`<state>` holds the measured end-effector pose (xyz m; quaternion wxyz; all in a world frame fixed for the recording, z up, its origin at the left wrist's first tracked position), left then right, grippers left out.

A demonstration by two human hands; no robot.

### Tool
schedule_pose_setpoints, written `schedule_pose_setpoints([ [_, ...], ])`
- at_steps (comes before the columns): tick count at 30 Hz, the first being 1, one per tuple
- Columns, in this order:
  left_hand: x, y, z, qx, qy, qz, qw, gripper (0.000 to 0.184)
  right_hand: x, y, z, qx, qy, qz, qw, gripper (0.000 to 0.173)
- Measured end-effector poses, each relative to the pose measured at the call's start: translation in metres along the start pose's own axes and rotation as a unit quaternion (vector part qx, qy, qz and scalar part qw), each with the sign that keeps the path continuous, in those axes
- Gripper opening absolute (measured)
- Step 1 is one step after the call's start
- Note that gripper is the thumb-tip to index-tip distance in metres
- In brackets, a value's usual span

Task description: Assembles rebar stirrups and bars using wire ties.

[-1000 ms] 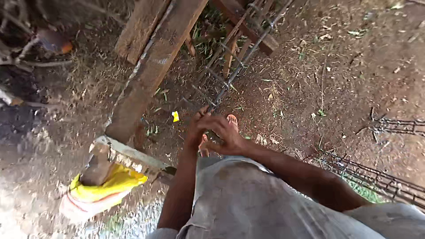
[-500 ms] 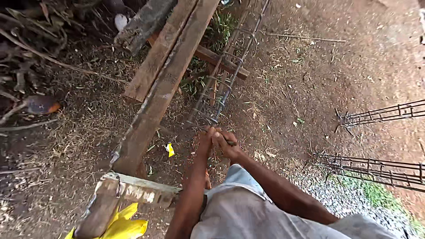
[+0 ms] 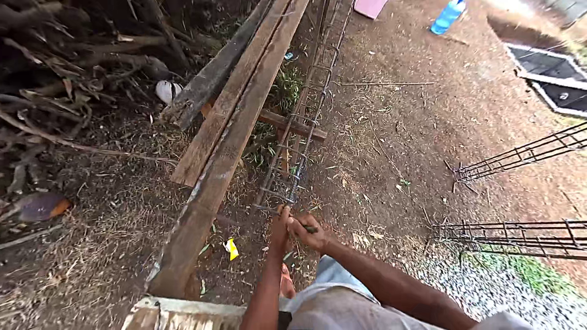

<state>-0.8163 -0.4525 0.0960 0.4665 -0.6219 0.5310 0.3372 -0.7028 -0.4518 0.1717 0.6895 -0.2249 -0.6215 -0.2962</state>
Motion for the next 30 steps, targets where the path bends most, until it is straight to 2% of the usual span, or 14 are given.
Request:
schedule_pose_setpoints([
  [4, -0.002, -0.023, -0.005, -0.025, -0.013, 0.007, 1.0, 0.033, 0.0, 0.013, -0.023, -0.02, 0.0, 0.035, 0.999, 0.047],
  [8, 0.003, -0.004, -0.004, 0.018, -0.014, 0.005, 1.0, 0.037, 0.001, 0.002, -0.009, 0.038, -0.034, -0.027, 0.998, 0.046],
  [10, 0.003, -0.006, -0.005, -0.006, -0.017, 0.021, 1.0, 0.035, -0.001, 0.006, -0.014, 0.053, -0.038, -0.032, 0.997, 0.045],
  [12, 0.01, -0.008, -0.006, -0.03, -0.004, 0.052, 0.998, 0.035, -0.004, 0.019, -0.026, 0.12, -0.044, -0.065, 0.99, 0.037],
  [14, 0.016, -0.008, -0.004, -0.042, 0.019, 0.102, 0.994, 0.038, -0.005, 0.041, -0.04, 0.221, -0.086, -0.168, 0.957, 0.036],
  [16, 0.011, -0.009, 0.0, -0.056, 0.044, 0.14, 0.988, 0.041, 0.005, 0.073, -0.037, 0.278, -0.225, -0.291, 0.887, 0.047],
  [17, 0.008, -0.009, -0.001, -0.058, 0.056, 0.147, 0.986, 0.042, 0.012, 0.089, -0.031, 0.278, -0.314, -0.32, 0.85, 0.047],
  [18, 0.008, -0.01, -0.004, -0.057, 0.062, 0.139, 0.987, 0.042, 0.013, 0.104, -0.025, 0.253, -0.365, -0.339, 0.829, 0.043],
  [19, 0.009, -0.01, -0.005, -0.053, 0.065, 0.112, 0.99, 0.041, 0.013, 0.121, -0.019, 0.206, -0.377, -0.359, 0.828, 0.038],
  [22, 0.006, -0.01, -0.004, -0.067, 0.063, -0.012, 0.996, 0.036, 0.013, 0.151, 0.026, 0.079, -0.271, -0.401, 0.872, 0.029],
  [26, 0.002, -0.016, -0.006, -0.107, 0.048, -0.077, 0.99, 0.029, -0.002, 0.161, 0.101, 0.052, -0.188, -0.402, 0.895, 0.032],
  [28, 0.001, -0.017, -0.002, -0.125, 0.043, -0.085, 0.988, 0.027, -0.019, 0.175, 0.137, 0.04, -0.198, -0.405, 0.892, 0.036],
  [30, 0.0, -0.016, 0.002, -0.138, 0.04, -0.094, 0.985, 0.025, -0.04, 0.185, 0.169, 0.07, -0.244, -0.407, 0.877, 0.043],
])
Point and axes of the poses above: each hand's wrist, its own z-axis towards the middle knuckle, its own y-axis out of the back of the hand, x = y × z, the point moved 3 cm from there along z, towards the middle knuckle, and after that the axes turned 15 degrees about x, right-handed, at the moved point
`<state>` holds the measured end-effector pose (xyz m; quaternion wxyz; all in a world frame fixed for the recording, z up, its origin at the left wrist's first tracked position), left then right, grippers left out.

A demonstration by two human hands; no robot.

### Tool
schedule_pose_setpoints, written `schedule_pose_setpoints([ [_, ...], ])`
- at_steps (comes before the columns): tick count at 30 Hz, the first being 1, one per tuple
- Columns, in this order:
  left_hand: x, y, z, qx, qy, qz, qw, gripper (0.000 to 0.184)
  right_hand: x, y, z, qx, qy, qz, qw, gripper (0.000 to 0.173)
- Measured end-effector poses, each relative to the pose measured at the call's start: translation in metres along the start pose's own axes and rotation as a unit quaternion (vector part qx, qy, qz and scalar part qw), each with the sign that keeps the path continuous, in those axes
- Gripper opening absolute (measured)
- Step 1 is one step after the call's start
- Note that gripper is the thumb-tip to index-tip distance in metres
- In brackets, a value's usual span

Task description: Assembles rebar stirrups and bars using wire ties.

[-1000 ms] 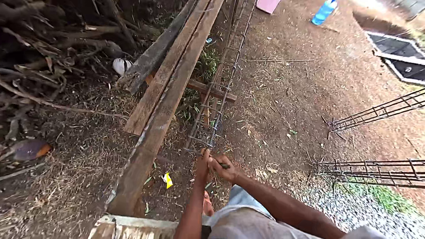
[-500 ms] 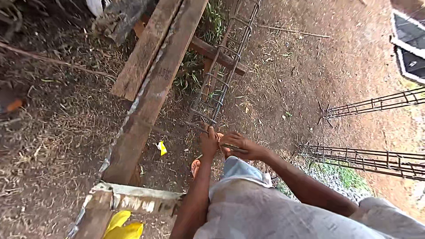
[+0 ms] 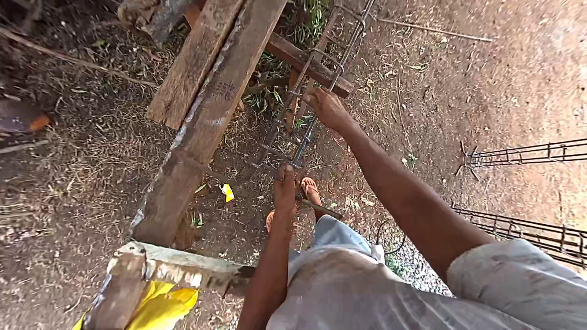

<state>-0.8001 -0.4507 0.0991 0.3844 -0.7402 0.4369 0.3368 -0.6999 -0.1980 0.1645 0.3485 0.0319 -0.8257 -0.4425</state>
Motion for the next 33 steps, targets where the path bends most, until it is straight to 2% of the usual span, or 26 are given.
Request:
schedule_pose_setpoints([
  [3, 0.003, -0.001, 0.003, -0.011, 0.002, -0.002, 1.0, 0.025, 0.003, -0.02, 0.034, 0.066, -0.039, -0.034, 0.996, 0.052],
  [6, -0.001, -0.002, 0.002, -0.008, 0.009, 0.015, 1.0, 0.023, 0.012, -0.036, 0.033, 0.033, -0.072, -0.059, 0.995, 0.049],
  [10, 0.003, -0.001, 0.002, 0.001, 0.017, 0.037, 0.999, 0.022, 0.019, -0.044, 0.025, 0.028, -0.094, -0.091, 0.991, 0.049],
  [16, 0.001, -0.001, 0.003, -0.009, 0.027, 0.014, 0.999, 0.023, 0.02, -0.042, 0.026, 0.034, -0.09, -0.095, 0.991, 0.049],
  [20, 0.002, 0.002, 0.005, -0.005, 0.024, 0.015, 1.0, 0.023, 0.016, -0.041, 0.028, 0.033, -0.054, -0.132, 0.989, 0.05],
  [23, 0.001, -0.002, 0.005, -0.021, 0.022, 0.004, 1.0, 0.021, 0.014, -0.046, 0.018, 0.02, -0.036, -0.124, 0.991, 0.071],
  [28, -0.003, -0.012, 0.003, -0.088, -0.006, -0.084, 0.993, 0.018, 0.012, -0.054, 0.007, -0.016, 0.01, -0.054, 0.998, 0.083],
  [33, -0.011, -0.015, 0.003, -0.098, 0.015, -0.087, 0.991, 0.022, 0.014, -0.065, 0.005, -0.049, 0.009, -0.093, 0.994, 0.11],
])
Point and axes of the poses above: each hand's wrist, its own z-axis towards the middle knuckle, its own y-axis out of the back of the hand, x = y × z, the point moved 3 cm from there along z, towards the middle knuckle, and after that the axes turned 15 degrees about x, right-handed, at the moved point
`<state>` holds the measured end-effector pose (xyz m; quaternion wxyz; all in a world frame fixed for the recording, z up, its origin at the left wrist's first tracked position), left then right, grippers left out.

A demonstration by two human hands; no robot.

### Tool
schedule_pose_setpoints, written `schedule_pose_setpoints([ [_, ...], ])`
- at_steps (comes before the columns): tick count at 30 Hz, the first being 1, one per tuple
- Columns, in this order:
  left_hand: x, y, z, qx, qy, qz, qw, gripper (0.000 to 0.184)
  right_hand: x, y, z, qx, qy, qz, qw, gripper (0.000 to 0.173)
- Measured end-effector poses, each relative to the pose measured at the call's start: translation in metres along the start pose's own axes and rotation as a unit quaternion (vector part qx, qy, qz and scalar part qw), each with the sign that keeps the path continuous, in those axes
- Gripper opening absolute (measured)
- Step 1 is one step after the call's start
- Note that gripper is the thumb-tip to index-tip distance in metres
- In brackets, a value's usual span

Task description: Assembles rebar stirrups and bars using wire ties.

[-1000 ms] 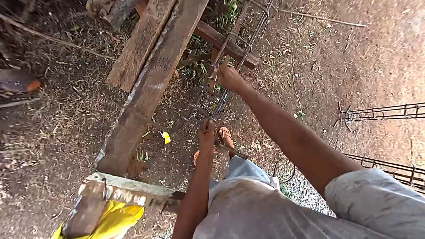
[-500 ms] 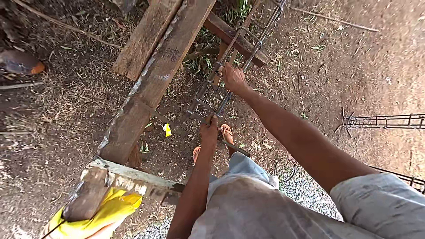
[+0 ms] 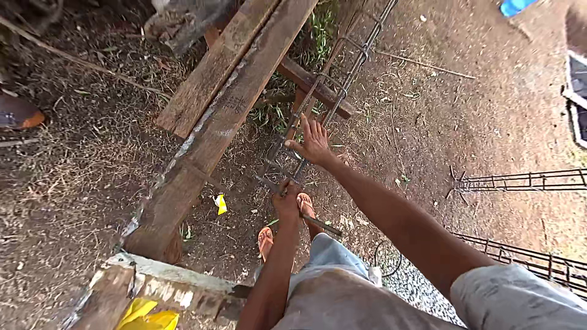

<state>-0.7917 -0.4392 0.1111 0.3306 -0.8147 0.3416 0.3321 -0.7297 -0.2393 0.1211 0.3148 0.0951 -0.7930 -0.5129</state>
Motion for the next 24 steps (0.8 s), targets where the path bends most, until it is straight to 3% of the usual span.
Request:
schedule_pose_setpoints([
  [3, -0.004, 0.0, -0.003, -0.005, 0.01, -0.003, 1.0, 0.024, 0.01, 0.006, -0.003, 0.015, -0.032, -0.01, 0.999, 0.117],
  [6, -0.009, -0.002, -0.009, -0.013, 0.013, -0.062, 0.998, 0.027, 0.022, 0.007, -0.005, 0.03, -0.075, -0.042, 0.996, 0.111],
  [11, -0.009, -0.006, -0.014, -0.043, 0.035, -0.032, 0.998, 0.027, 0.011, 0.013, -0.005, 0.062, -0.039, -0.051, 0.996, 0.101],
  [14, -0.003, -0.001, -0.011, -0.037, -0.006, -0.019, 0.999, 0.026, 0.009, 0.012, 0.001, 0.061, -0.018, -0.036, 0.997, 0.102],
  [24, 0.007, 0.004, -0.011, 0.001, -0.03, -0.015, 0.999, 0.03, 0.006, 0.014, 0.004, 0.06, -0.028, -0.029, 0.997, 0.109],
])
Point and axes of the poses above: each hand's wrist, its own z-axis towards the middle knuckle, its own y-axis out of the back of the hand, x = y × z, the point moved 3 cm from there along z, towards the middle knuckle, and after that the axes turned 15 degrees about x, right-handed, at the moved point
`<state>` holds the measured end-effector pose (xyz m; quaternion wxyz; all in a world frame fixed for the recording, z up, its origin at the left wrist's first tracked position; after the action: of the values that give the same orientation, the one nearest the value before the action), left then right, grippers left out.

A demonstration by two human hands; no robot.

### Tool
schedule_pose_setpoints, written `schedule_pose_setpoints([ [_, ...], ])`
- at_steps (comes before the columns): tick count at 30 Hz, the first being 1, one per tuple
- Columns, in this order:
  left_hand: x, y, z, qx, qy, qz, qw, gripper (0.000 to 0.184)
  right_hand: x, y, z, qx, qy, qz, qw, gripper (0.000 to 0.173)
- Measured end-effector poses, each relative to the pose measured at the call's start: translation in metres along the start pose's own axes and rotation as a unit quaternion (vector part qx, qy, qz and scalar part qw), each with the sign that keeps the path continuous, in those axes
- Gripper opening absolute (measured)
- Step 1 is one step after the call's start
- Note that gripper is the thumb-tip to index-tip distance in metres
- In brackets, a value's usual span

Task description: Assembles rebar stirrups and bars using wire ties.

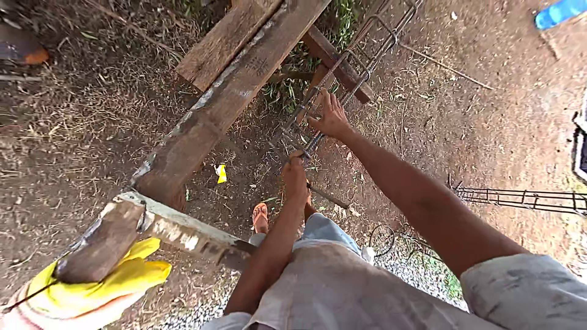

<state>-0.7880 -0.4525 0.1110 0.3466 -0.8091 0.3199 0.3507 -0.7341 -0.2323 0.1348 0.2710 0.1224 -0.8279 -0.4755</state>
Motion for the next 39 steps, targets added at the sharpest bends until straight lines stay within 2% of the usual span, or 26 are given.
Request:
schedule_pose_setpoints([
  [2, -0.002, 0.0, 0.0, -0.002, 0.004, -0.003, 1.0, 0.03, 0.02, 0.011, -0.021, -0.001, 0.004, -0.076, 0.997, 0.103],
  [4, -0.004, 0.0, 0.002, -0.003, 0.002, -0.01, 1.0, 0.031, 0.054, 0.018, -0.051, -0.054, 0.074, -0.113, 0.989, 0.075],
  [6, -0.001, 0.001, 0.003, -0.004, 0.006, -0.01, 1.0, 0.03, 0.08, 0.003, -0.072, -0.023, 0.125, -0.103, 0.987, 0.056],
  [8, 0.001, 0.001, 0.003, -0.009, 0.029, -0.003, 1.0, 0.031, 0.08, -0.027, -0.07, 0.072, 0.128, -0.086, 0.985, 0.055],
  [9, 0.0, 0.001, 0.002, -0.007, 0.036, -0.007, 0.999, 0.031, 0.075, -0.039, -0.065, 0.094, 0.132, -0.089, 0.983, 0.051],
  [12, -0.004, -0.001, 0.005, -0.006, 0.021, -0.014, 1.0, 0.03, 0.068, -0.047, -0.056, 0.043, 0.175, -0.136, 0.974, 0.03],
  [14, 0.0, 0.0, 0.005, -0.006, 0.004, -0.011, 1.0, 0.033, 0.061, -0.045, -0.054, -0.001, 0.19, -0.155, 0.969, 0.025],
  [19, 0.008, 0.006, 0.005, 0.038, -0.03, 0.061, 0.997, 0.038, 0.059, -0.05, -0.054, -0.001, 0.156, -0.154, 0.976, 0.03],
  [24, 0.006, 0.006, 0.011, 0.032, 0.023, 0.194, 0.98, 0.038, 0.07, -0.046, -0.061, 0.018, 0.12, -0.182, 0.976, 0.042],
  [28, 0.009, 0.01, 0.004, 0.035, 0.041, 0.241, 0.969, 0.046, 0.069, -0.052, -0.056, 0.038, 0.114, -0.208, 0.971, 0.035],
  [30, 0.01, 0.011, 0.007, 0.036, 0.053, 0.243, 0.968, 0.049, 0.071, -0.048, -0.053, 0.091, 0.077, -0.205, 0.971, 0.035],
  [33, 0.007, 0.006, 0.01, 0.015, 0.061, 0.216, 0.974, 0.041, 0.077, -0.04, -0.053, 0.211, 0.003, -0.169, 0.963, 0.04],
  [36, 0.008, 0.005, 0.0, 0.026, 0.037, 0.182, 0.982, 0.039, 0.076, -0.036, -0.053, 0.208, 0.003, -0.163, 0.964, 0.041],
  [39, 0.006, 0.007, -0.002, 0.037, 0.044, 0.152, 0.987, 0.036, 0.076, -0.044, -0.052, 0.179, -0.01, -0.154, 0.972, 0.043],
])
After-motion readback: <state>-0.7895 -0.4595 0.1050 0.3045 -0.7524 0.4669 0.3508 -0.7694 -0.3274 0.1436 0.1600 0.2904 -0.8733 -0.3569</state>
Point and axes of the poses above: each hand's wrist, its own z-axis towards the middle knuckle, its own y-axis out of the back of the hand, x = y × z, the point moved 3 cm from there along z, towards the middle knuckle, and after that the axes turned 15 degrees about x, right-handed, at the moved point
